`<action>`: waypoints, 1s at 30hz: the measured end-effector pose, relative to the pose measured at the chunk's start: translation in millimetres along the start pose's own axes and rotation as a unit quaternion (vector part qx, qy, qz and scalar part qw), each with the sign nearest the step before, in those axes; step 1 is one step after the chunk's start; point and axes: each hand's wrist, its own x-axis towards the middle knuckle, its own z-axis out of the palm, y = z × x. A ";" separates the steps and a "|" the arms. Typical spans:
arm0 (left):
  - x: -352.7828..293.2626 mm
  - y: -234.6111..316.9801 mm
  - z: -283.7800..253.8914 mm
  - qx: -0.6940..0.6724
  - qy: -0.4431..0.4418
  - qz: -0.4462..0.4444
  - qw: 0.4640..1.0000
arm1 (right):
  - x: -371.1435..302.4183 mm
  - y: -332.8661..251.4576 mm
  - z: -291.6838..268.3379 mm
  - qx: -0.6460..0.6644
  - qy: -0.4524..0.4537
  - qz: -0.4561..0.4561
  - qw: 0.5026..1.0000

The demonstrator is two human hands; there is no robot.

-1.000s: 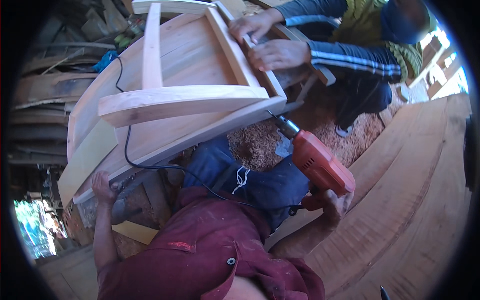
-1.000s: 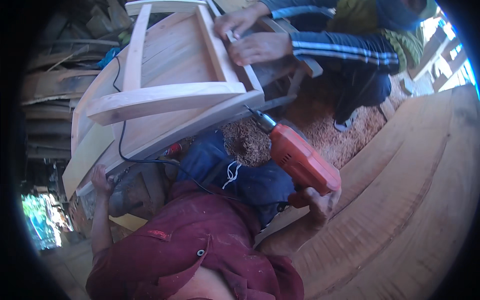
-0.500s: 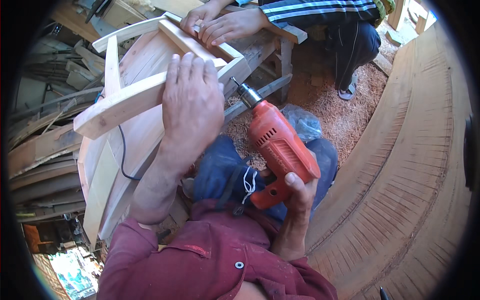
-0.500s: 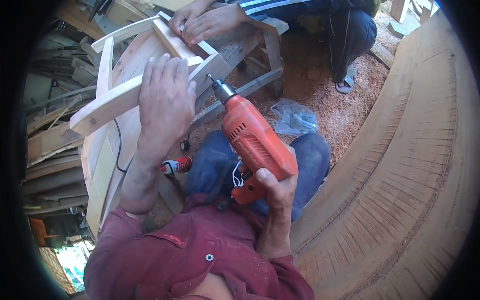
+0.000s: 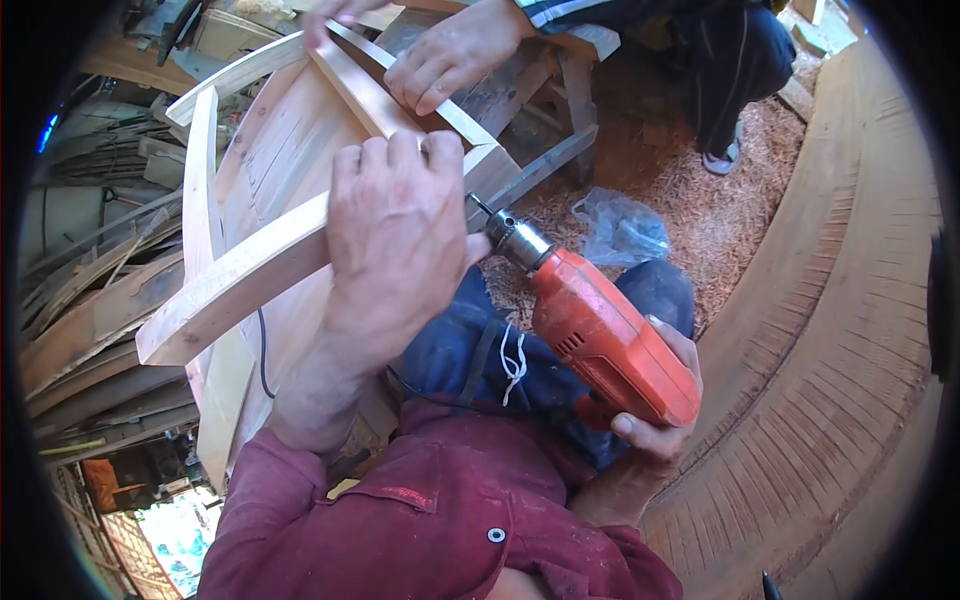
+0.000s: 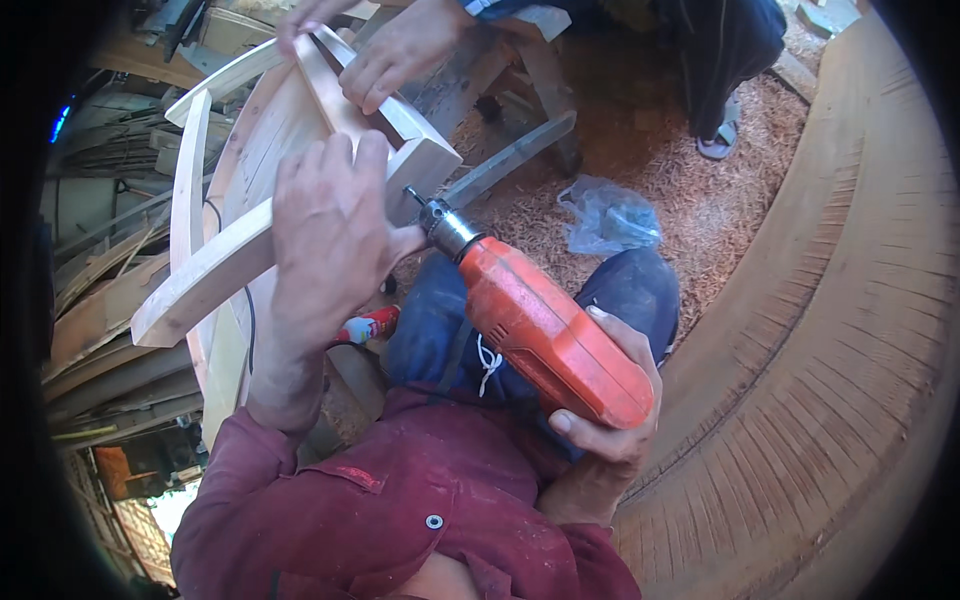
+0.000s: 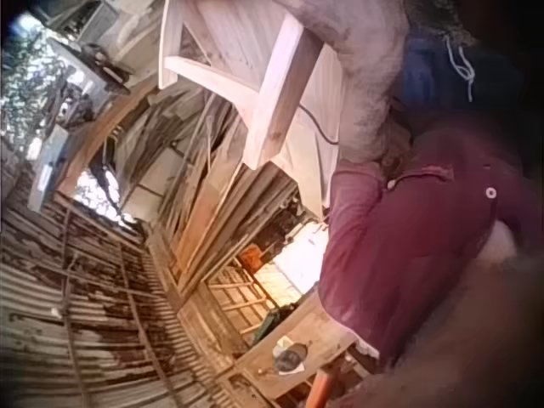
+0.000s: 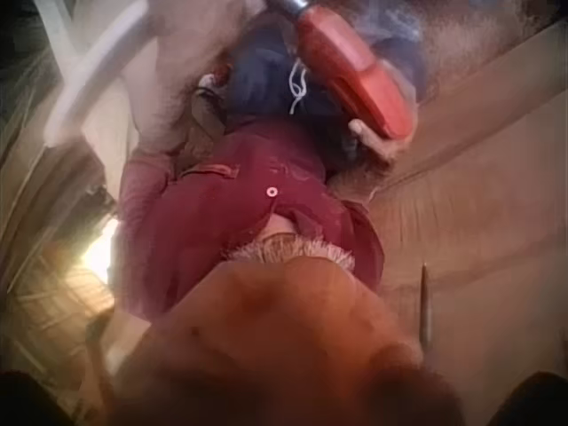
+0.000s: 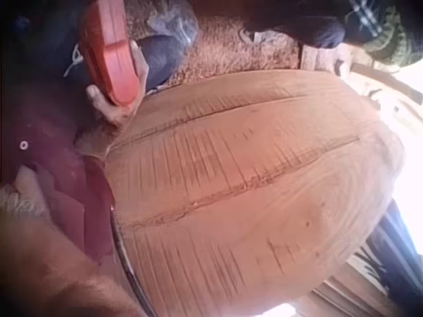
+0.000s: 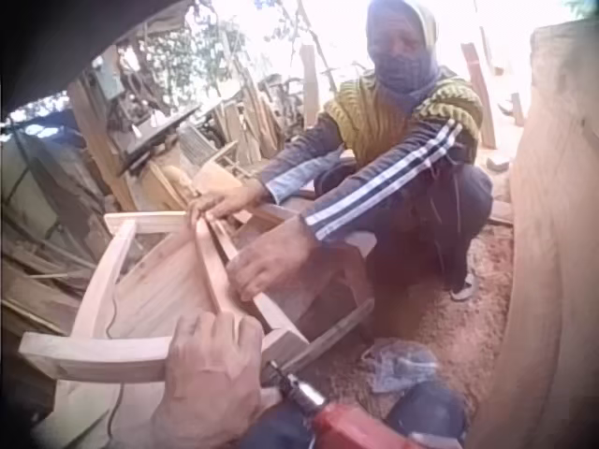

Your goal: The person assembles wooden furniture by drilling screws into the frame while another person assists by holding the components in place.

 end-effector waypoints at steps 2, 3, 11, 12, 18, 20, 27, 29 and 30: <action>-0.3 5.6 11.5 0.012 0.023 -0.010 1.000 | -0.7 9.7 -3.5 0.013 -0.007 0.001 1.000; 0.2 5.4 12.9 0.020 0.019 -0.008 1.000 | -1.4 10.4 -0.6 0.018 -0.009 0.001 1.000; 3.1 6.6 19.6 0.035 0.048 -0.023 0.998 | -6.2 2.3 5.8 -0.143 -0.016 -0.084 0.986; 3.4 7.1 19.5 0.036 0.046 -0.019 0.998 | -7.2 4.1 6.1 -0.129 -0.031 -0.103 0.986; 6.1 9.4 25.5 0.049 0.054 -0.025 0.997 | -10.5 0.8 27.7 0.020 0.057 0.007 0.998; 6.7 8.7 29.1 0.065 0.062 -0.038 0.995 | -9.8 9.1 25.0 0.021 0.058 0.010 0.998; 6.4 11.1 37.1 0.100 0.101 -0.031 0.989 | -13.1 26.2 24.6 0.083 0.033 0.017 0.996; 6.9 10.7 38.8 0.111 0.126 -0.020 0.986 | -18.7 22.4 27.4 0.008 0.027 0.007 1.000; 7.8 10.4 38.3 0.112 0.128 -0.020 0.985 | -22.0 21.8 34.5 -0.005 0.033 -0.030 0.999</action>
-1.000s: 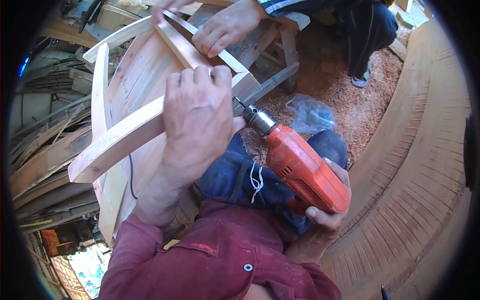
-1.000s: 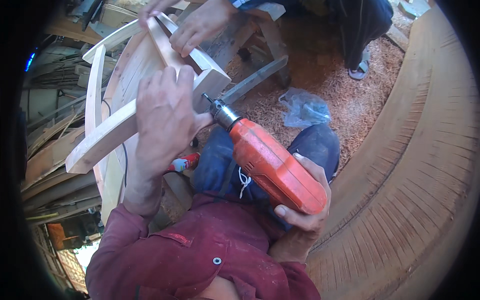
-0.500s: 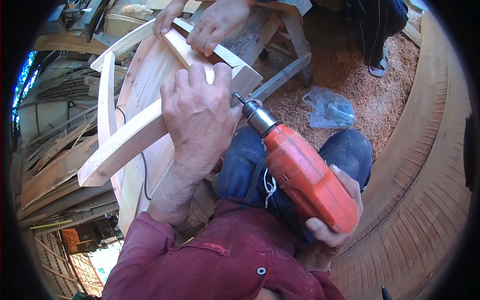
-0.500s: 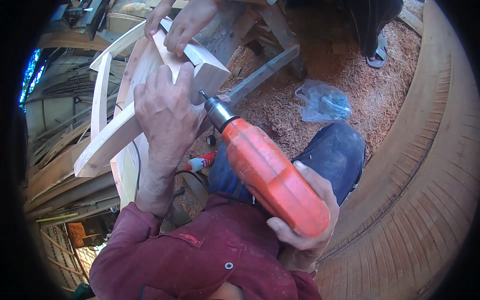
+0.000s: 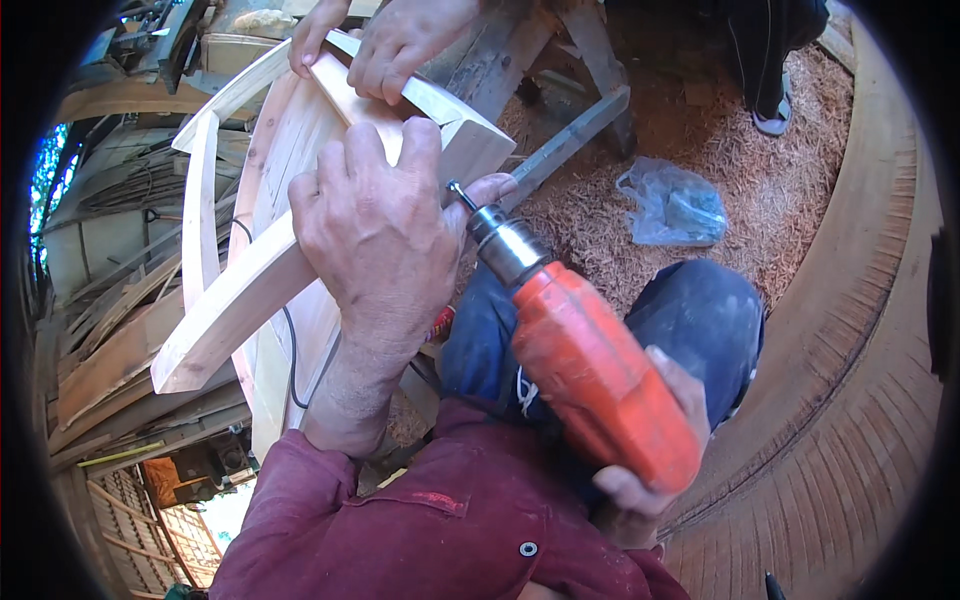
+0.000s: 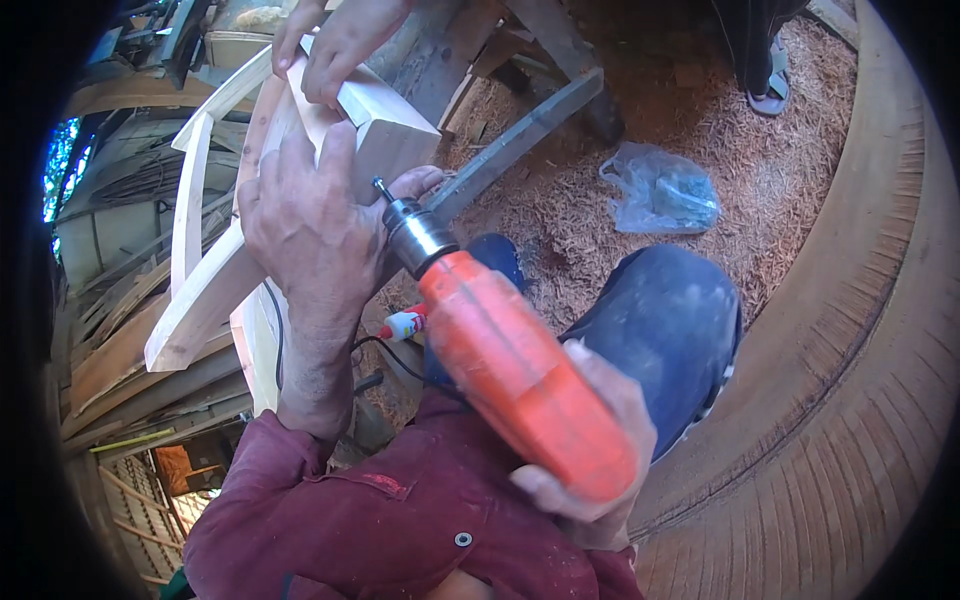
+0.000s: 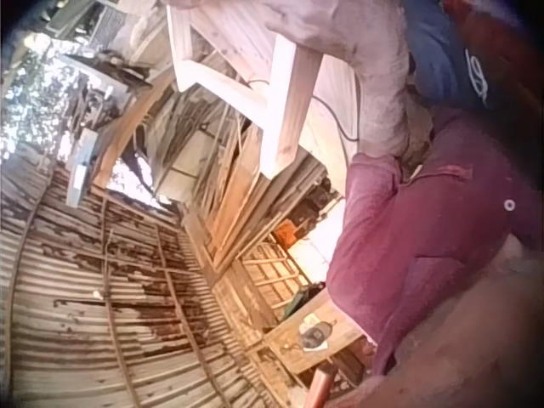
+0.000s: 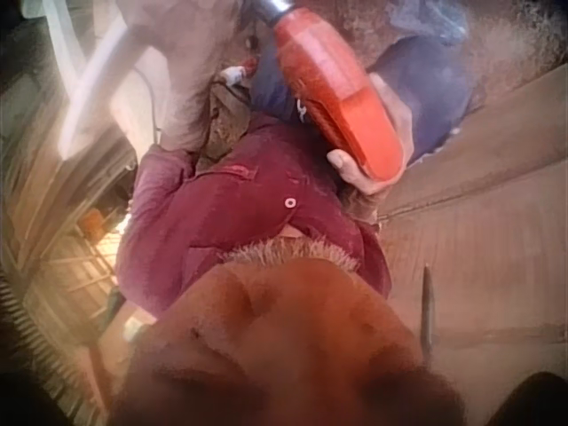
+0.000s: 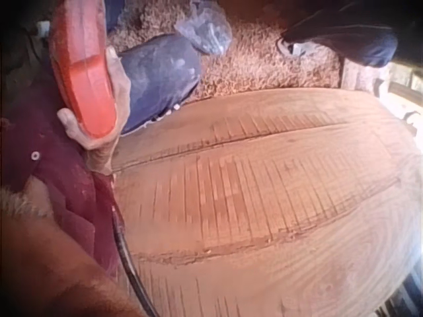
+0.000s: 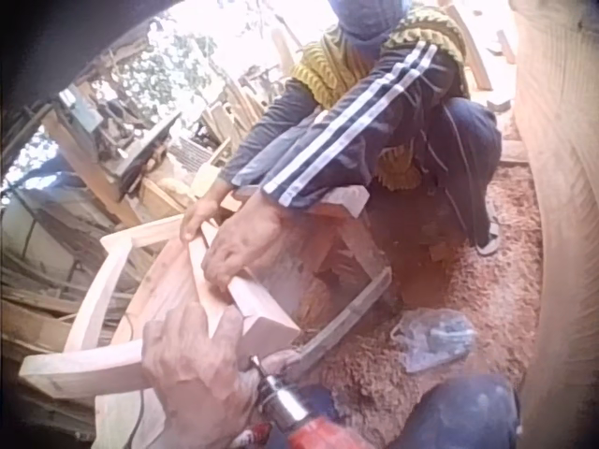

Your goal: The person assembles wooden furniture by drilling screws into the frame while another person assists by holding the components in place.

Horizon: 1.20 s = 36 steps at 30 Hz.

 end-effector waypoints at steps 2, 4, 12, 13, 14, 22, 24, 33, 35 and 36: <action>1.5 -1.7 -0.9 -0.007 0.002 -0.003 1.000 | 1.0 0.0 4.1 -0.083 -0.033 -0.075 0.993; 0.7 -2.0 1.2 -0.004 0.002 0.002 1.000 | -0.4 -1.6 8.2 -0.200 -0.075 -0.158 0.964; 1.3 -3.6 0.1 -0.013 0.008 0.012 1.000 | -10.9 -14.7 23.3 -0.057 -0.031 -0.048 0.997; 1.1 -3.8 -0.3 -0.020 0.009 0.011 1.000 | -10.7 -20.7 24.3 -0.049 -0.030 -0.044 0.997; 1.0 -3.8 -1.0 -0.026 0.011 0.011 1.000 | -10.4 -26.6 25.6 -0.041 -0.027 -0.041 0.998; -0.5 -3.2 -2.5 -0.030 -0.010 -0.002 1.000 | -2.5 -50.1 31.8 0.060 0.017 0.075 0.995; 0.0 -3.5 -3.5 -0.033 -0.018 -0.003 0.999 | 0.4 -49.1 30.1 0.070 0.021 0.063 0.995; 0.1 -8.8 -4.4 -0.054 -0.045 -0.003 0.998 | 1.2 -41.3 32.5 0.068 0.053 0.064 0.994; 0.3 -7.7 -6.0 -0.055 -0.044 -0.007 0.997 | 7.7 -49.8 33.9 0.085 0.051 0.083 0.992; 0.2 -8.3 -7.4 -0.056 -0.047 -0.010 0.997 | 10.2 -54.0 35.7 0.114 0.052 0.109 0.986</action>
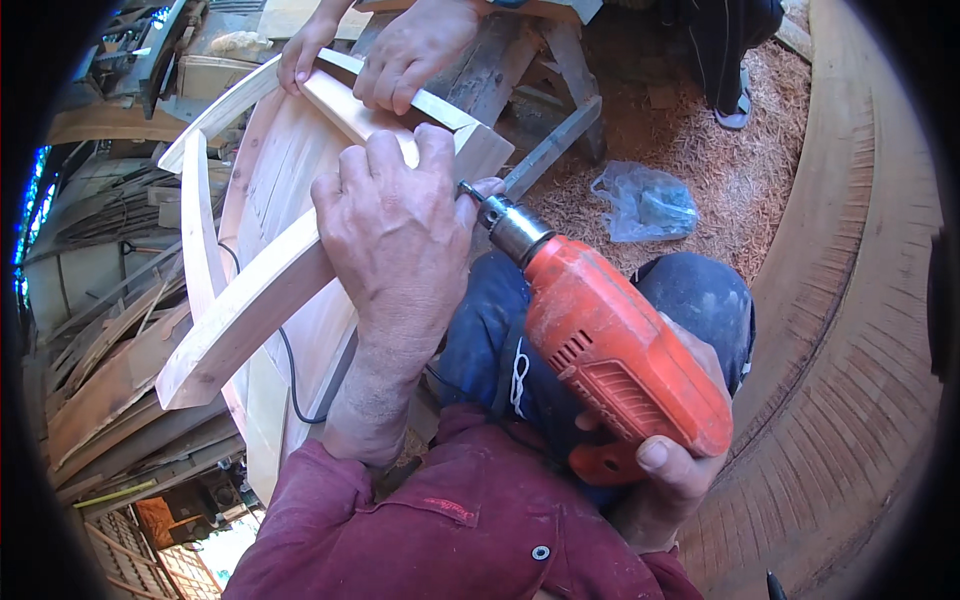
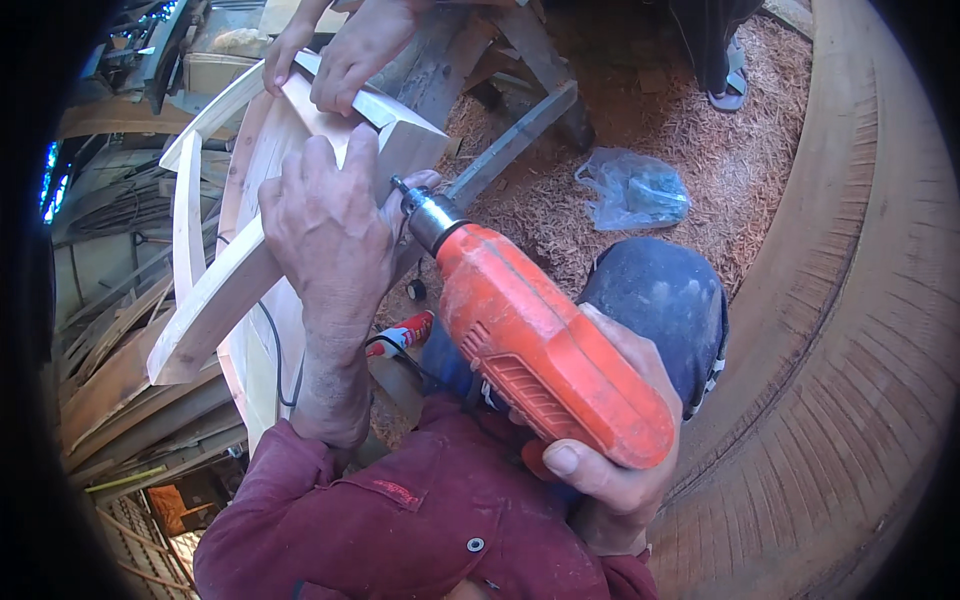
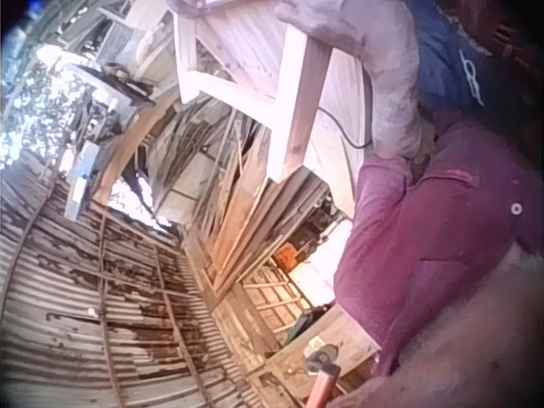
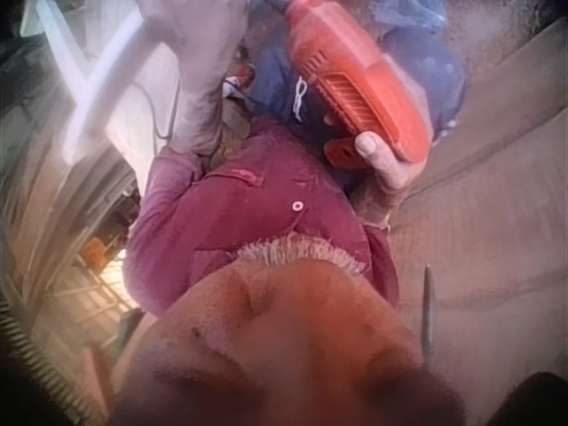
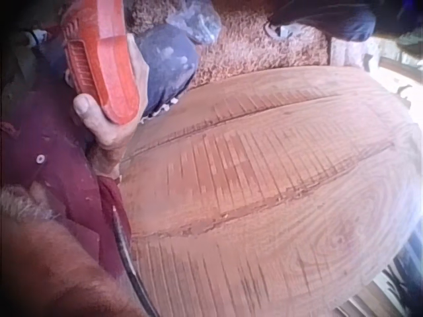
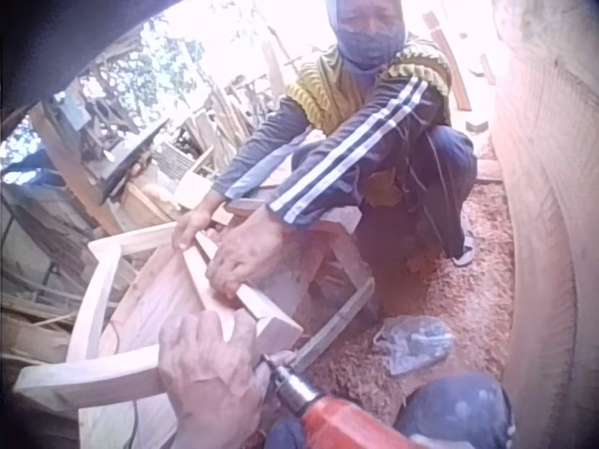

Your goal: The person assembles wooden furniture by drilling screws into the frame while another person assists by holding the components in place.

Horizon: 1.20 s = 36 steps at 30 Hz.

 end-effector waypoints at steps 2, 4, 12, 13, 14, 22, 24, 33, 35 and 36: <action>1.1 -0.9 -3.2 -0.023 -0.014 -0.007 1.000 | 1.7 -2.3 1.0 -0.005 -0.002 -0.005 1.000; 1.3 0.5 -2.3 -0.026 -0.017 -0.013 0.999 | 2.9 -4.0 -3.3 -0.014 0.005 -0.009 1.000; 0.9 2.3 -1.3 -0.021 -0.020 -0.021 0.999 | 4.2 2.2 -9.1 -0.044 0.022 -0.038 0.998; 0.5 1.8 -1.4 -0.019 -0.019 -0.018 0.999 | 3.5 3.2 -6.4 -0.045 0.022 -0.040 0.998; -0.5 1.6 -1.5 -0.018 -0.019 -0.015 1.000 | 2.7 4.2 -4.1 -0.044 0.027 -0.038 0.998; -10.3 -7.4 -11.7 -0.045 -0.023 0.014 0.999 | 23.2 14.8 -34.2 -0.019 -0.050 -0.049 0.997; -20.0 -12.9 -21.4 -0.148 0.039 0.054 0.987 | 31.1 13.2 -38.7 0.013 -0.107 -0.032 0.994; -111.0 -51.6 -32.2 -0.463 0.073 0.133 0.873 | 31.3 35.1 -110.4 0.090 -0.032 -0.041 0.995; -110.8 -38.7 -19.7 -0.529 0.012 0.087 0.844 | 41.4 43.4 -130.0 0.130 -0.101 -0.113 0.980; -112.3 -27.9 -16.5 -0.592 -0.055 0.026 0.804 | 45.8 52.6 -140.9 0.185 -0.130 -0.117 0.967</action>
